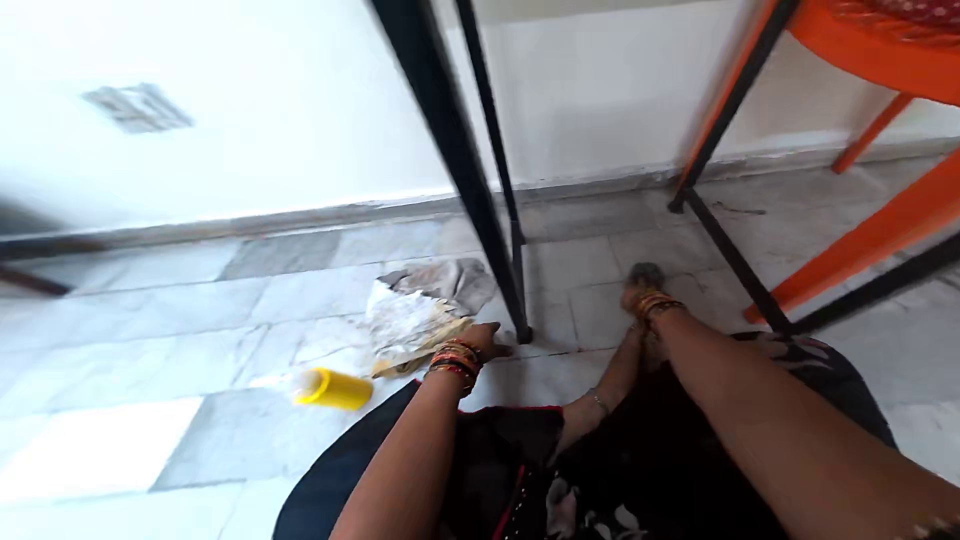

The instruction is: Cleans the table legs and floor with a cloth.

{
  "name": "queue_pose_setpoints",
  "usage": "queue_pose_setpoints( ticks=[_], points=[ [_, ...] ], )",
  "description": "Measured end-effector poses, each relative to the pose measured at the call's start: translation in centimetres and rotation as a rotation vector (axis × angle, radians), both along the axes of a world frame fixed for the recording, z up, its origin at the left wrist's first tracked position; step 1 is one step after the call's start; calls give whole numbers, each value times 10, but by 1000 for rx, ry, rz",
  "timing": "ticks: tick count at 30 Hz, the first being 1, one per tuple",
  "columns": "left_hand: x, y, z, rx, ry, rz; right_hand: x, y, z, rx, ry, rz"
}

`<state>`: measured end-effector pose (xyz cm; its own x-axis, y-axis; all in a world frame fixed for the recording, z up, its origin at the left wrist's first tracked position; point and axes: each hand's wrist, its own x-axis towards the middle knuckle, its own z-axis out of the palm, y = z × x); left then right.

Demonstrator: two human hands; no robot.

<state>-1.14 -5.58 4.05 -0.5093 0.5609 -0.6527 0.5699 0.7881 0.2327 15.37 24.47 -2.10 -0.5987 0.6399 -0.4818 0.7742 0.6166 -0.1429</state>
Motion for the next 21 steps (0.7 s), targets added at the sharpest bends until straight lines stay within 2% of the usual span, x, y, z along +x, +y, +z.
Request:
queue_pose_setpoints(
  ticks=[3, 5, 8, 13, 17, 21],
  points=[
    [9, -12, 18, 62, 30, 68, -13, -6, -17, 48, 43, 78],
    [8, -18, 24, 61, 26, 87, -24, -15, -14, 20, 93, 183],
    [4, -25, 31, 93, 18, 139, -33, -30, 14, -116, 256, 200],
    [3, -40, 42, 179, 35, 176, -20, -53, 66, -291, 416, -8],
    [29, -41, 68, 265, 23, 147, -5, -62, 92, -509, 403, 63],
    [50, -34, 67, 397, -111, 59, 4, -78, 98, -708, 461, 229]
  ],
)
